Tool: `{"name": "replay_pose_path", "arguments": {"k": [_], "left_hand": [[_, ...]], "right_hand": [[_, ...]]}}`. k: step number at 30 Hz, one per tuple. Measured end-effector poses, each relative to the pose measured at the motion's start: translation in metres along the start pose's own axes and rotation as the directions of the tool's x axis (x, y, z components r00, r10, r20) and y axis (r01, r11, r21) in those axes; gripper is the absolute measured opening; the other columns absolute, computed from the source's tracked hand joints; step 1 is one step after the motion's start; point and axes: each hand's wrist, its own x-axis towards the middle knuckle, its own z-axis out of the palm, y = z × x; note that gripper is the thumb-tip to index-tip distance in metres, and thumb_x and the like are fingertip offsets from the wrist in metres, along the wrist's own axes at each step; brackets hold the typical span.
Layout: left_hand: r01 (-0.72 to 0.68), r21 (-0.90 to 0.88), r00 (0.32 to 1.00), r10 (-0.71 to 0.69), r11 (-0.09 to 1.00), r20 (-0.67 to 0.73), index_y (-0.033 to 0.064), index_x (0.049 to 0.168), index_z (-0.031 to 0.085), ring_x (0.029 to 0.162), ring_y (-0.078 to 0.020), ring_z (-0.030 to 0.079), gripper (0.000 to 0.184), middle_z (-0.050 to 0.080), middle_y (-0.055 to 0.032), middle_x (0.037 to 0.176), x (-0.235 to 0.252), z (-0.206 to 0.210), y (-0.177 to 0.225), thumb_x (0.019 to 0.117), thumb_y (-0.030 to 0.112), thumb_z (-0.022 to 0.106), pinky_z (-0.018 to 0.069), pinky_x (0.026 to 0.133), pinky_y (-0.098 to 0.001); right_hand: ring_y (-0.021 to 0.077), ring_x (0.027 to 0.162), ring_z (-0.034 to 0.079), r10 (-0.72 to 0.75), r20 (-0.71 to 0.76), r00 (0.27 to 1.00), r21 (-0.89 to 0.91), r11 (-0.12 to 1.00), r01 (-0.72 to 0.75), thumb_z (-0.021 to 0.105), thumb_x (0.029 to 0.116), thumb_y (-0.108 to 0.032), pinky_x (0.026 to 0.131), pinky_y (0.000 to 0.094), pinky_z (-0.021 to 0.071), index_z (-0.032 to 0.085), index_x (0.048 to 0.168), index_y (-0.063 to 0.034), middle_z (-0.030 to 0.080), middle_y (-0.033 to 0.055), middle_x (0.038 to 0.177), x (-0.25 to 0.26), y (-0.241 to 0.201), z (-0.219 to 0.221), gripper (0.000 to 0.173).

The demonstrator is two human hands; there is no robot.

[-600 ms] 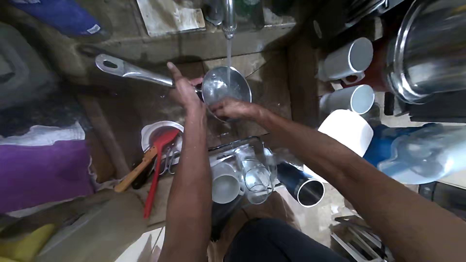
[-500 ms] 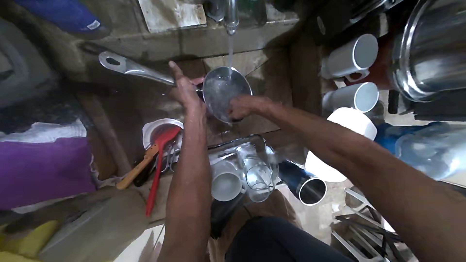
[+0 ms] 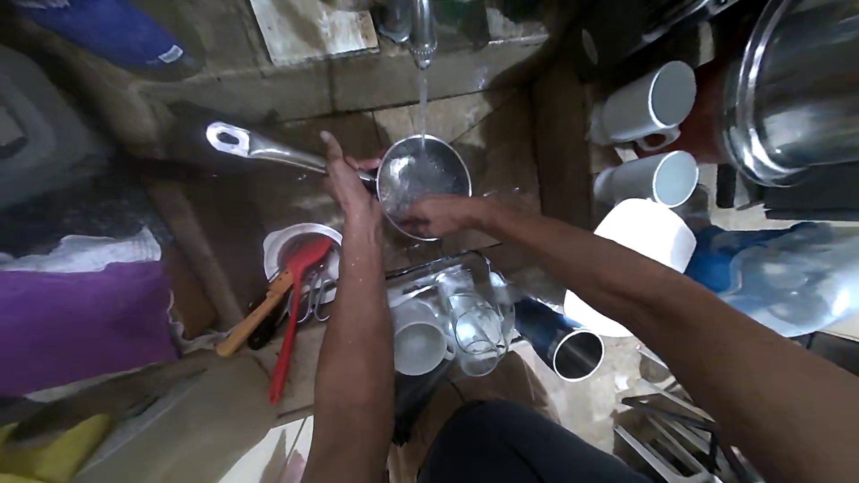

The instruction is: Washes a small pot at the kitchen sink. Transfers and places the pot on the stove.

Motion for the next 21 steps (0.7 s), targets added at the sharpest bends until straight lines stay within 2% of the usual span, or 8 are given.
{"name": "replay_pose_path", "arguments": {"k": [4, 6, 9, 11, 13, 15, 18, 21], "left_hand": [[-0.003, -0.077, 0.999, 0.005, 0.997, 0.031, 0.0105, 0.07, 0.045, 0.058, -0.0239, 0.068, 0.055, 0.06, -0.0072, 0.058, -0.003, 0.003, 0.004, 0.1128, 0.042, 0.033, 0.0612, 0.065, -0.0442], [0.002, -0.087, 0.999, 0.002, 0.996, 0.047, 0.0119, 0.068, 0.042, 0.055, -0.0229, 0.066, 0.055, 0.058, -0.0064, 0.055, -0.004, 0.013, 0.007, 0.113, 0.042, 0.031, 0.0599, 0.063, -0.0428], [-0.003, -0.055, 0.999, 0.006, 0.998, 0.05, 0.0118, 0.069, 0.041, 0.052, -0.0217, 0.064, 0.055, 0.056, -0.0058, 0.054, -0.002, 0.018, 0.009, 0.1127, 0.043, 0.033, 0.0595, 0.059, -0.0413], [-0.021, -0.053, 0.997, 0.025, 0.998, 0.07, 0.0134, 0.068, 0.04, 0.049, -0.0182, 0.058, 0.054, 0.05, -0.0032, 0.052, 0.001, 0.02, 0.006, 0.113, 0.042, 0.032, 0.056, 0.056, -0.0375], [-0.037, -0.054, 0.996, 0.042, 0.998, 0.083, 0.0135, 0.068, 0.04, 0.051, -0.0195, 0.062, 0.054, 0.053, -0.0033, 0.052, 0.001, 0.018, 0.007, 0.113, 0.042, 0.032, 0.0583, 0.059, -0.04], [-0.036, -0.064, 0.997, 0.041, 0.997, 0.067, 0.0134, 0.069, 0.041, 0.053, -0.0214, 0.065, 0.053, 0.055, -0.0041, 0.053, -0.002, 0.017, 0.008, 0.1129, 0.042, 0.032, 0.0597, 0.061, -0.0425], [-0.051, -0.084, 0.997, 0.055, 0.995, 0.047, 0.0119, 0.068, 0.042, 0.054, -0.024, 0.066, 0.055, 0.057, -0.0067, 0.053, -0.004, 0.019, 0.006, 0.1133, 0.04, 0.031, 0.06, 0.062, -0.0444], [-0.079, 0.047, 0.992, 0.074, 0.996, 0.1, 0.0085, 0.071, 0.046, 0.057, -0.0238, 0.068, 0.055, 0.06, -0.0081, 0.057, -0.007, 0.028, 0.013, 0.1141, 0.039, 0.028, 0.0612, 0.065, -0.0438]], "right_hand": [[0.0441, 0.104, 0.066, 0.459, -0.126, 0.88, -0.317, 0.822, -0.474, 0.061, 0.0986, -0.015, 0.086, 0.0627, 0.0514, 0.07, 0.105, 0.0012, 0.068, 0.0245, 0.106, -0.016, -0.014, -0.021, 0.019], [0.0484, 0.111, 0.063, 0.494, -0.374, 0.785, -0.24, 0.766, -0.596, 0.063, 0.0958, -0.013, 0.086, 0.0644, 0.0519, 0.068, 0.115, 0.0023, 0.066, 0.0285, 0.117, -0.009, -0.013, -0.022, 0.025], [0.0421, 0.133, 0.051, 0.293, -0.441, 0.848, -0.189, 0.893, -0.407, 0.071, 0.0897, -0.015, 0.104, 0.058, 0.0489, 0.053, 0.146, -0.0128, 0.049, 0.0206, 0.149, 0.011, 0.0, -0.02, 0.059], [0.0356, 0.135, 0.052, 0.056, -0.377, 0.924, -0.18, 0.975, -0.132, 0.067, 0.0938, -0.018, 0.111, 0.0527, 0.0438, 0.063, 0.138, -0.0101, 0.055, 0.0157, 0.148, 0.011, 0.005, -0.014, 0.045], [0.0312, 0.12, 0.063, -0.003, -0.226, 0.974, -0.15, 0.988, -0.032, 0.061, 0.0995, -0.02, 0.104, 0.0532, 0.0484, 0.072, 0.123, -0.0084, 0.068, 0.0125, 0.127, 0.004, 0.005, -0.013, 0.029], [0.0356, 0.102, 0.067, 0.215, -0.034, 0.976, -0.187, 0.958, -0.218, 0.059, 0.1019, -0.02, 0.089, 0.0586, 0.051, 0.073, 0.104, -0.0033, 0.07, 0.0169, 0.103, -0.009, 0.001, -0.02, 0.022], [0.0441, 0.113, 0.063, 0.483, -0.113, 0.868, -0.327, 0.807, -0.491, 0.063, 0.0977, -0.017, 0.09, 0.0649, 0.0507, 0.07, 0.11, 0.0002, 0.066, 0.0246, 0.117, -0.012, -0.005, -0.026, 0.022], [0.043, 0.131, 0.053, 0.298, -0.335, 0.894, -0.414, 0.805, -0.424, 0.06, 0.0987, -0.013, 0.109, 0.0607, 0.0406, 0.071, 0.118, -0.0025, 0.06, 0.0227, 0.137, -0.007, 0.013, -0.026, 0.024]]}}
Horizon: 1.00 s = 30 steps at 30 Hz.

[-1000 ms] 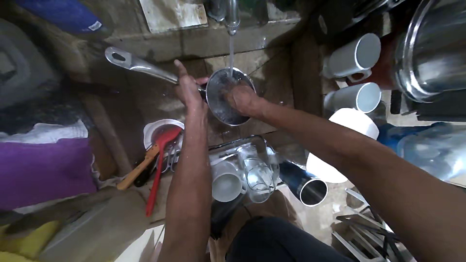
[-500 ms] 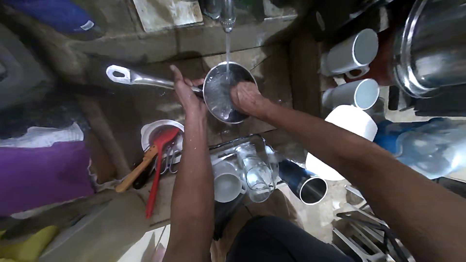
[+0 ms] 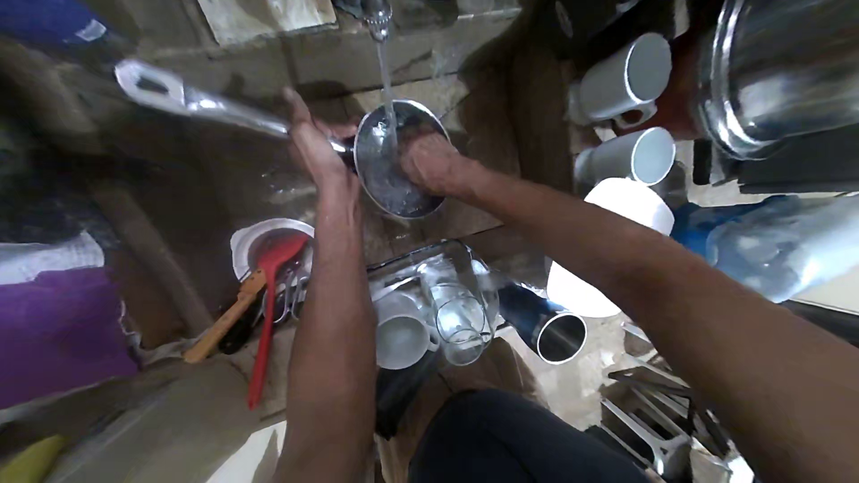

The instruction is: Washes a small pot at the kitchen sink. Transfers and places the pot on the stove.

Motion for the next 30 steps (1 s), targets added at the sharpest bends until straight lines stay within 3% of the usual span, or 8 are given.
{"name": "replay_pose_path", "arguments": {"k": [4, 9, 12, 15, 19, 22, 25, 30], "left_hand": [[-0.023, 0.094, 0.999, 0.018, 0.995, 0.048, 0.0043, 0.078, 0.051, 0.064, -0.0275, 0.07, 0.052, 0.065, -0.0117, 0.063, 0.004, 0.001, 0.007, 0.1138, 0.035, 0.029, 0.0622, 0.069, -0.046], [-0.04, 0.102, 0.996, 0.047, 0.994, -0.072, 0.0051, 0.08, 0.051, 0.06, -0.0229, 0.068, 0.052, 0.061, -0.0078, 0.06, -0.005, 0.009, 0.003, 0.1145, 0.035, 0.027, 0.0613, 0.067, -0.0417], [0.027, 0.127, 0.967, 0.007, 0.992, -0.256, 0.0023, 0.083, 0.057, 0.062, -0.0236, 0.069, 0.052, 0.064, -0.0094, 0.063, -0.011, 0.017, -0.006, 0.1116, 0.042, 0.039, 0.0609, 0.065, -0.0428], [0.053, 0.169, 0.96, -0.003, 0.984, -0.279, -0.0005, 0.09, 0.063, 0.067, -0.0238, 0.071, 0.059, 0.069, -0.0105, 0.069, -0.026, 0.026, -0.011, 0.1084, 0.052, 0.043, 0.0606, 0.068, -0.0443], [0.135, 0.187, 0.964, -0.086, 0.973, -0.25, -0.0026, 0.101, 0.065, 0.074, -0.0249, 0.071, 0.065, 0.071, -0.0121, 0.077, -0.033, 0.033, -0.021, 0.1056, 0.059, 0.043, 0.0593, 0.075, -0.0466], [0.292, 0.159, 0.929, -0.24, 0.943, -0.283, -0.0014, 0.114, 0.064, 0.087, -0.0266, 0.069, 0.07, 0.071, -0.015, 0.092, -0.036, 0.037, -0.018, 0.1023, 0.065, 0.045, 0.0571, 0.08, -0.0483], [0.361, 0.128, 0.925, -0.337, 0.924, -0.177, 0.0005, 0.126, 0.059, 0.093, -0.0266, 0.065, 0.065, 0.067, -0.0166, 0.104, -0.034, 0.045, -0.016, 0.1048, 0.06, 0.044, 0.0548, 0.081, -0.0475], [0.3, 0.37, 0.912, -0.379, 0.879, 0.16, 0.0038, 0.128, 0.061, 0.092, -0.0172, 0.07, 0.048, 0.076, -0.0078, 0.102, -0.021, 0.04, -0.025, 0.1035, 0.045, 0.059, 0.055, 0.082, -0.0386]], "right_hand": [[0.0399, 0.136, 0.05, -0.07, -0.038, 0.997, -0.056, 0.996, 0.068, 0.049, 0.103, -0.011, 0.115, 0.0539, 0.0366, 0.07, 0.121, -0.001, 0.056, 0.0205, 0.144, 0.0, 0.008, 0.006, 0.029], [0.043, 0.121, 0.061, -0.052, 0.354, 0.934, 0.235, 0.971, -0.035, 0.04, 0.1104, -0.029, 0.099, 0.0649, 0.0454, 0.068, 0.118, 0.003, 0.065, 0.0258, 0.124, -0.015, -0.019, -0.014, 0.043], [0.0176, 0.1, 0.062, -0.051, 0.256, 0.965, 0.836, 0.513, -0.195, 0.029, 0.1127, -0.038, 0.088, 0.038, 0.0509, 0.065, 0.12, -0.0029, 0.065, 0.0111, 0.11, -0.034, -0.021, -0.009, 0.05], [0.0087, 0.083, 0.057, 0.062, 0.185, 0.981, 0.956, 0.218, -0.194, 0.04, 0.1092, -0.039, 0.074, 0.031, 0.049, 0.065, 0.123, -0.0087, 0.063, 0.0025, 0.099, -0.051, -0.022, -0.006, 0.041], [0.0155, 0.09, 0.071, 0.195, 0.033, 0.98, 0.953, 0.288, -0.09, 0.045, 0.1087, -0.019, 0.083, 0.0355, 0.0601, 0.062, 0.131, -0.0044, 0.071, 0.0101, 0.11, -0.063, -0.01, -0.01, 0.032], [0.0219, 0.104, 0.069, 0.092, 0.024, 0.995, 0.813, 0.578, -0.073, 0.061, 0.1029, -0.023, 0.096, 0.043, 0.0569, 0.062, 0.134, -0.0038, 0.069, 0.014, 0.12, -0.078, 0.001, -0.007, 0.037], [0.0356, 0.088, 0.07, 0.069, -0.029, 0.997, 0.526, 0.849, -0.043, 0.055, 0.1066, -0.026, 0.082, 0.0582, 0.0548, 0.067, 0.11, -0.0014, 0.07, 0.0183, 0.093, -0.09, 0.01, 0.001, 0.027], [0.0156, 0.095, 0.07, 0.317, -0.104, 0.943, 0.822, 0.561, -0.098, 0.052, 0.1081, -0.023, 0.09, 0.0397, 0.0578, 0.067, 0.124, -0.003, 0.072, 0.0109, 0.106, -0.114, 0.037, -0.003, 0.03]]}}
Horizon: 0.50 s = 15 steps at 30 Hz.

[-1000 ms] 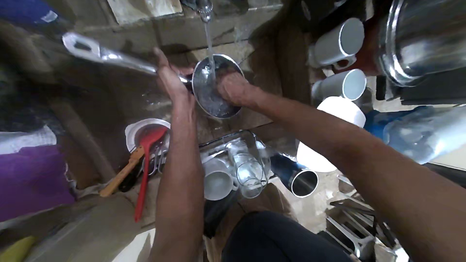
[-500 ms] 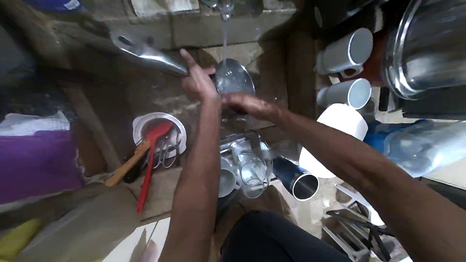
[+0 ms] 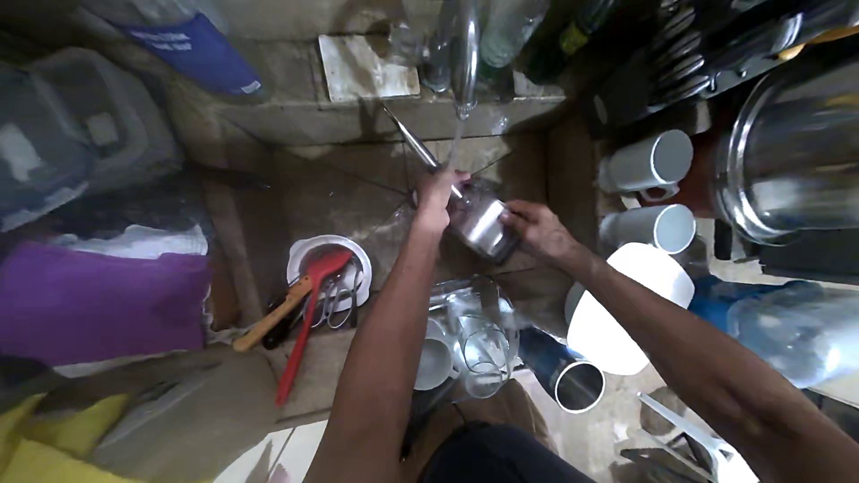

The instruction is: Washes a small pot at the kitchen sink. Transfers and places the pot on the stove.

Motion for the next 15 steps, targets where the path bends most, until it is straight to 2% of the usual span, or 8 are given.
{"name": "replay_pose_path", "arguments": {"k": [1, 3, 6, 8, 10, 11, 13, 15], "left_hand": [[-0.008, 0.014, 0.998, 0.007, 1.0, 0.06, 0.005, 0.127, 0.062, 0.093, -0.0165, 0.071, 0.047, 0.076, -0.0069, 0.103, 0.006, -0.004, -0.005, 0.1027, 0.045, 0.06, 0.0558, 0.081, -0.0372], [-0.002, 0.013, 0.99, 0.0, 1.0, 0.143, 0.0074, 0.129, 0.062, 0.098, -0.0167, 0.069, 0.05, 0.075, -0.0062, 0.111, 0.014, -0.01, -0.01, 0.1038, 0.05, 0.055, 0.0546, 0.085, -0.0379], [0.083, -0.111, 0.988, -0.067, 0.99, 0.141, 0.0093, 0.133, 0.058, 0.097, -0.019, 0.069, 0.055, 0.072, -0.0081, 0.116, 0.013, -0.018, -0.013, 0.104, 0.055, 0.049, 0.0577, 0.079, -0.0384], [0.095, -0.204, 0.992, -0.076, 0.974, 0.099, 0.0076, 0.125, 0.06, 0.095, -0.0223, 0.069, 0.059, 0.071, -0.0107, 0.109, 0.012, -0.021, -0.014, 0.1011, 0.06, 0.052, 0.0587, 0.079, -0.0413], [0.051, -0.196, 0.987, -0.02, 0.979, 0.157, 0.0106, 0.134, 0.059, 0.107, -0.0227, 0.066, 0.066, 0.068, -0.0106, 0.118, 0.009, -0.028, -0.02, 0.0997, 0.066, 0.048, 0.0574, 0.089, -0.0432], [0.021, -0.175, 0.982, 0.013, 0.984, 0.188, 0.012, 0.136, 0.059, 0.111, -0.0233, 0.066, 0.069, 0.068, -0.0106, 0.122, 0.008, -0.031, -0.023, 0.0993, 0.069, 0.046, 0.057, 0.092, -0.0454], [-0.017, -0.152, 0.988, 0.041, 0.988, 0.151, 0.0109, 0.13, 0.061, 0.103, -0.0241, 0.068, 0.072, 0.07, -0.0115, 0.113, 0.01, -0.033, -0.027, 0.0984, 0.073, 0.041, 0.0588, 0.087, -0.0479], [-0.039, -0.157, 0.994, 0.054, 0.987, 0.091, 0.006, 0.134, 0.059, 0.104, -0.0264, 0.069, 0.078, 0.07, -0.0154, 0.115, 0.009, -0.037, -0.024, 0.0997, 0.073, 0.038, 0.0593, 0.088, -0.0503]], "right_hand": [[0.0121, 0.092, 0.069, 0.041, -0.021, 0.999, 0.07, 0.997, -0.04, 0.052, 0.1079, -0.023, 0.088, 0.0364, 0.0581, 0.068, 0.124, -0.0041, 0.072, 0.0087, 0.104, 0.002, -0.002, -0.007, 0.029], [0.0083, 0.079, 0.066, 0.077, -0.058, 0.995, 0.105, 0.992, -0.071, 0.054, 0.1065, -0.023, 0.077, 0.0327, 0.0572, 0.072, 0.112, -0.0056, 0.07, 0.004, 0.09, 0.015, -0.006, -0.018, 0.026], [0.0062, 0.069, 0.057, 0.132, -0.076, 0.988, 0.085, 0.988, -0.125, 0.06, 0.1042, -0.026, 0.068, 0.0308, 0.0501, 0.072, 0.093, -0.0079, 0.063, -0.0004, 0.078, 0.046, -0.017, -0.029, 0.024], [0.0096, 0.078, 0.063, 0.225, -0.063, 0.972, 0.11, 0.97, -0.218, 0.063, 0.1019, -0.028, 0.074, 0.0353, 0.0542, 0.075, 0.099, -0.009, 0.069, 0.0022, 0.087, 0.07, -0.028, -0.034, 0.022], [0.0133, 0.086, 0.065, 0.312, -0.029, 0.95, 0.143, 0.942, -0.305, 0.065, 0.0996, -0.029, 0.079, 0.0379, 0.0554, 0.074, 0.106, -0.0088, 0.07, 0.0053, 0.097, 0.09, -0.041, -0.034, 0.023], [0.0142, 0.087, 0.066, 0.34, -0.015, 0.94, 0.156, 0.93, -0.334, 0.067, 0.0973, -0.029, 0.078, 0.038, 0.0559, 0.073, 0.106, -0.0092, 0.07, 0.0057, 0.098, 0.1, -0.045, -0.032, 0.023], [0.0153, 0.084, 0.066, 0.393, 0.021, 0.919, 0.166, 0.905, -0.391, 0.069, 0.0944, -0.03, 0.075, 0.0378, 0.0566, 0.071, 0.107, -0.0098, 0.069, 0.0061, 0.096, 0.116, -0.054, -0.027, 0.024], [0.0148, 0.08, 0.066, 0.392, 0.063, 0.918, 0.155, 0.905, -0.397, 0.067, 0.0971, -0.031, 0.071, 0.0366, 0.0569, 0.07, 0.108, -0.0094, 0.069, 0.0059, 0.094, 0.126, -0.063, -0.024, 0.024]]}}
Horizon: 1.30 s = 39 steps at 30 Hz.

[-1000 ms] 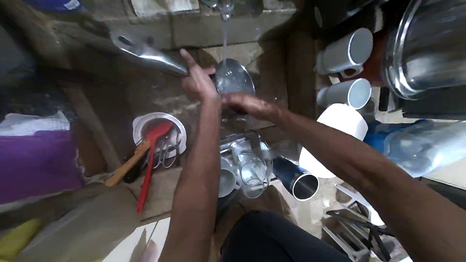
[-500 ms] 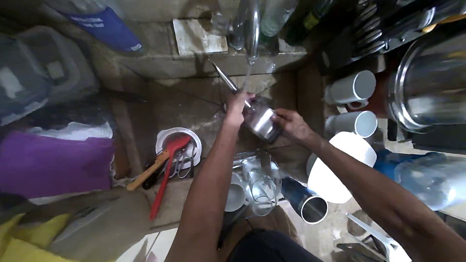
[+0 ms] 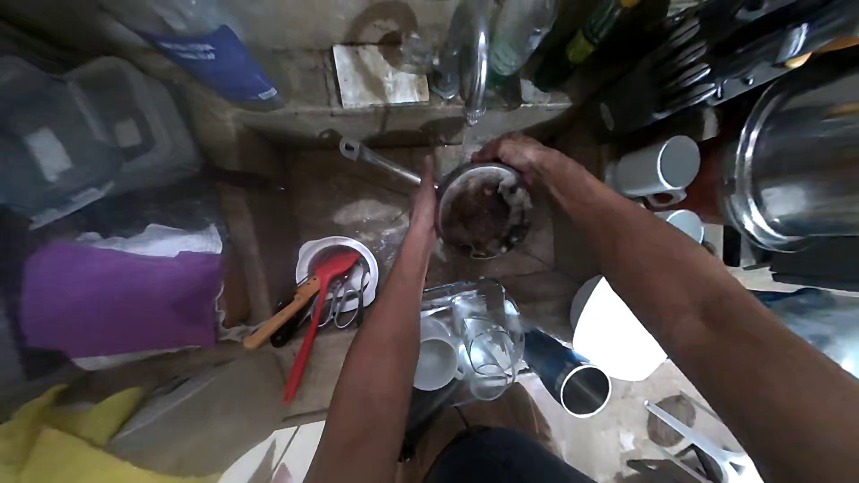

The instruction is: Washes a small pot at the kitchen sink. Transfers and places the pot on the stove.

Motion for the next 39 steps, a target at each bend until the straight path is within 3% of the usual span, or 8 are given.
{"name": "replay_pose_path", "arguments": {"k": [7, 14, 16, 22, 28, 31, 34, 39], "left_hand": [[0.099, -0.383, 0.994, -0.078, 0.918, 0.07, 0.0135, 0.136, 0.057, 0.102, -0.0229, 0.069, 0.058, 0.071, -0.0098, 0.113, 0.0, -0.028, 0.017, 0.1064, 0.059, 0.036, 0.0598, 0.086, -0.0463], [0.146, -0.57, 0.95, -0.276, 0.809, -0.149, 0.0139, 0.118, 0.055, 0.071, -0.0164, 0.062, 0.045, 0.062, -0.0066, 0.088, -0.01, -0.029, 0.029, 0.1044, 0.055, 0.045, 0.0558, 0.06, -0.0347], [0.152, -0.613, 0.926, -0.329, 0.775, -0.186, 0.0119, 0.126, 0.05, 0.081, -0.0186, 0.062, 0.048, 0.061, -0.0096, 0.098, -0.011, -0.03, 0.03, 0.1043, 0.054, 0.047, 0.0566, 0.071, -0.0372], [0.15, -0.592, 0.941, -0.298, 0.792, -0.16, 0.0136, 0.14, 0.047, 0.111, -0.0258, 0.063, 0.057, 0.062, -0.0125, 0.125, -0.001, -0.05, 0.028, 0.1033, 0.057, 0.048, 0.0556, 0.092, -0.0483], [0.126, -0.598, 0.948, -0.274, 0.791, -0.164, 0.0157, 0.108, 0.053, 0.072, -0.0152, 0.059, 0.037, 0.057, -0.0037, 0.084, -0.016, -0.03, 0.038, 0.1058, 0.051, 0.045, 0.0551, 0.065, -0.0351], [0.187, -0.562, 0.951, -0.292, 0.806, -0.103, 0.0119, 0.118, 0.053, 0.078, -0.0177, 0.062, 0.036, 0.06, -0.0072, 0.093, -0.021, 0.002, 0.038, 0.1064, 0.046, 0.046, 0.057, 0.069, -0.0349], [0.213, -0.437, 0.962, -0.265, 0.874, -0.06, 0.0076, 0.137, 0.052, 0.098, -0.0267, 0.065, 0.049, 0.064, -0.0156, 0.116, -0.015, 0.027, 0.027, 0.1063, 0.045, 0.047, 0.0578, 0.082, -0.0458], [0.224, -0.356, 0.974, -0.222, 0.907, 0.048, 0.0089, 0.129, 0.055, 0.088, -0.0234, 0.066, 0.048, 0.065, -0.0118, 0.103, -0.013, 0.036, 0.013, 0.1076, 0.049, 0.041, 0.0579, 0.076, -0.0432]], "right_hand": [[0.0066, 0.07, 0.059, -0.002, 0.084, 0.996, 0.244, 0.97, -0.018, 0.037, 0.1115, -0.034, 0.063, 0.0255, 0.0533, 0.062, 0.11, -0.014, 0.06, -0.0021, 0.084, -0.01, -0.015, 0.019, 0.032], [0.0163, 0.083, 0.066, 0.071, 0.07, 0.995, 0.538, 0.837, -0.097, 0.038, 0.11, -0.043, 0.07, 0.0363, 0.0576, 0.061, 0.123, -0.0161, 0.066, 0.0039, 0.096, 0.012, 0.007, 0.03, 0.037], [0.0175, 0.079, 0.064, 0.149, 0.049, 0.988, 0.58, 0.801, -0.149, 0.041, 0.1085, -0.045, 0.066, 0.037, 0.0559, 0.06, 0.12, -0.0151, 0.064, 0.0052, 0.093, 0.014, 0.007, 0.034, 0.037], [0.0179, 0.078, 0.062, 0.17, 0.033, 0.985, 0.738, 0.661, -0.139, 0.053, 0.1049, -0.022, 0.066, 0.0362, 0.0559, 0.059, 0.117, -0.0081, 0.061, 0.0071, 0.093, 0.011, 0.0, 0.048, 0.02], [0.0181, 0.076, 0.061, 0.229, 0.032, 0.973, 0.748, 0.64, -0.175, 0.048, 0.1063, -0.03, 0.064, 0.0377, 0.0549, 0.058, 0.114, -0.0112, 0.06, 0.0062, 0.089, -0.002, 0.009, 0.039, 0.023], [0.0148, 0.062, 0.055, 0.305, -0.077, 0.949, 0.733, 0.663, -0.154, 0.041, 0.1074, -0.044, 0.054, 0.0348, 0.0492, 0.055, 0.103, -0.0152, 0.055, 0.0025, 0.076, 0.003, 0.045, 0.02, 0.032], [0.0214, 0.091, 0.063, 0.296, -0.045, 0.954, 0.796, 0.588, -0.145, 0.034, 0.1068, -0.056, 0.075, 0.0455, 0.0557, 0.057, 0.127, -0.0158, 0.064, 0.0078, 0.104, -0.005, 0.084, -0.003, 0.05], [0.0094, 0.073, 0.062, 0.102, -0.022, 0.995, 0.89, 0.456, -0.027, 0.023, 0.111, -0.046, 0.063, 0.0289, 0.0553, 0.056, 0.106, -0.0184, 0.062, -0.0004, 0.082, -0.06, 0.07, -0.011, 0.043]]}}
